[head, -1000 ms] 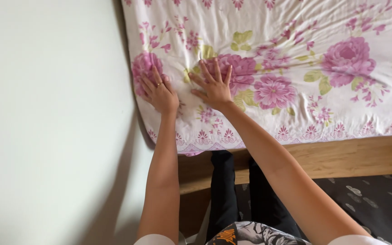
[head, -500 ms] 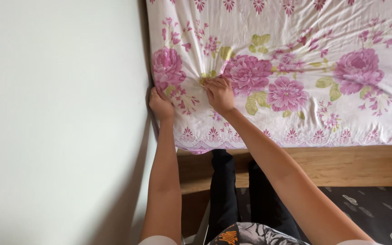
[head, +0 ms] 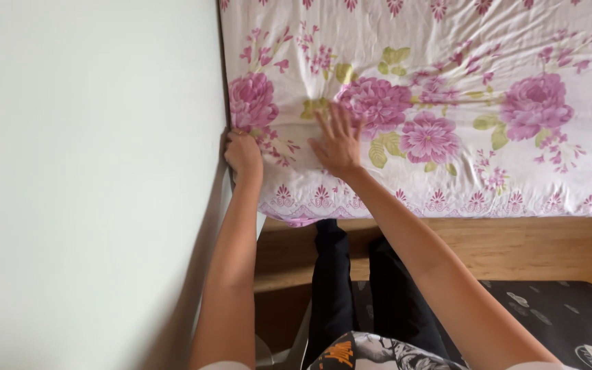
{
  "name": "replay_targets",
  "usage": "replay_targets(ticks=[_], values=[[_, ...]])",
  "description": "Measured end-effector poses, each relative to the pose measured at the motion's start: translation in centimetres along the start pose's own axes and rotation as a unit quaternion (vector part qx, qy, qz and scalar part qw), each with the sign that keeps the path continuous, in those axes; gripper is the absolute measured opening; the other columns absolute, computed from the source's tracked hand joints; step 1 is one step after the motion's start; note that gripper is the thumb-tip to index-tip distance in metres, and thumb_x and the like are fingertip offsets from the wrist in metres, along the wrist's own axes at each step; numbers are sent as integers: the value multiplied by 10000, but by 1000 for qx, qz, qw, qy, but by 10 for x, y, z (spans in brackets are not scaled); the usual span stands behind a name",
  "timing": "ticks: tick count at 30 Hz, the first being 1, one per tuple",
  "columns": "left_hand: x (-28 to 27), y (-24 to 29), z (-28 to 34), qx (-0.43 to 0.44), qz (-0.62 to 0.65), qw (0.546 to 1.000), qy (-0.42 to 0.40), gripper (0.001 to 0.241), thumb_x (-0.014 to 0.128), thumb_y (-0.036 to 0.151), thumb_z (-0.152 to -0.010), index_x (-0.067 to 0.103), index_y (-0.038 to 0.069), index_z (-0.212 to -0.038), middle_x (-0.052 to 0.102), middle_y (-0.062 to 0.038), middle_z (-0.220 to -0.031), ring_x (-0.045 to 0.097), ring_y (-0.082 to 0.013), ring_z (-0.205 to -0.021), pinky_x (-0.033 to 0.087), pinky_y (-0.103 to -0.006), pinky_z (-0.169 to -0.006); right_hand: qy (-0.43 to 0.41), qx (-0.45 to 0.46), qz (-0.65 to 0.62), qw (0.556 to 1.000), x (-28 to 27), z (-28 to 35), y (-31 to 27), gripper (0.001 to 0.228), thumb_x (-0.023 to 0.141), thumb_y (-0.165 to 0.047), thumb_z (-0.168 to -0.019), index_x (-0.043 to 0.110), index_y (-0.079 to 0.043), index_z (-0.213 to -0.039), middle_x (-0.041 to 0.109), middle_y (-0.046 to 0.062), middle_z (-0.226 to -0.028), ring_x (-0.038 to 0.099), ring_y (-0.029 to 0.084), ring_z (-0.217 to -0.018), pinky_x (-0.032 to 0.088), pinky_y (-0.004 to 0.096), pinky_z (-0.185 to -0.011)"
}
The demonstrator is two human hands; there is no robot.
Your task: The person spreads a floral-patterned bedsheet over a mattress, smoothing it out and tucking the edges under the mattress. They adjust the sheet along the sides and corners to ensure it is flat and properly aligned.
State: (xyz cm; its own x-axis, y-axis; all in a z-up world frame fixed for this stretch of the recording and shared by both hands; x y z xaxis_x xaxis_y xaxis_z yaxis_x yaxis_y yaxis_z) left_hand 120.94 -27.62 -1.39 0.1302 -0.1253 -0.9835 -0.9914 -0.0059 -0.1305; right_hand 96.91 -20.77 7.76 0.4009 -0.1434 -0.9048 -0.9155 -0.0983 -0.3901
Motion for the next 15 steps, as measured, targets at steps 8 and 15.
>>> replay_targets(ticks=[8, 15], values=[[-122, 146, 91, 231, 143, 959, 75, 872, 523, 604, -940, 228, 169, -1636, 313, -317, -1593, 281, -493, -1500, 220, -745, -1118, -56, 54, 51, 996, -34, 70, 102, 918, 443, -728, -949, 283, -163, -1655, 219, 272, -1679, 135, 431, -1560, 37, 662, -1219], [-139, 110, 141, 215, 328, 920, 7, 887, 539, 832, -798, 479, 83, -1269, 462, -145, -1246, 519, -356, -1143, 360, -497, -1027, 39, -102, 73, 991, -37, 112, 61, 775, 529, -890, -786, 625, -269, -1240, 523, 136, -1398, 487, 341, -1337, 298, 609, -1188]])
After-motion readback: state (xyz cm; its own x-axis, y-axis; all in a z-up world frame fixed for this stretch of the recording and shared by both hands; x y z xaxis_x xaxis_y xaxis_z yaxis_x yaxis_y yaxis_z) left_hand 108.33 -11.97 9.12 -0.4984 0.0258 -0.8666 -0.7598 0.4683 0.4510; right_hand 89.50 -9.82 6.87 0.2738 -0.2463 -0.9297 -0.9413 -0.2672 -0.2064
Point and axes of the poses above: each hand's wrist, its own z-axis away from the middle knuckle, its own x-axis out of the palm, y = z × x, the point moved 9 cm from there along -z, towards the middle knuckle
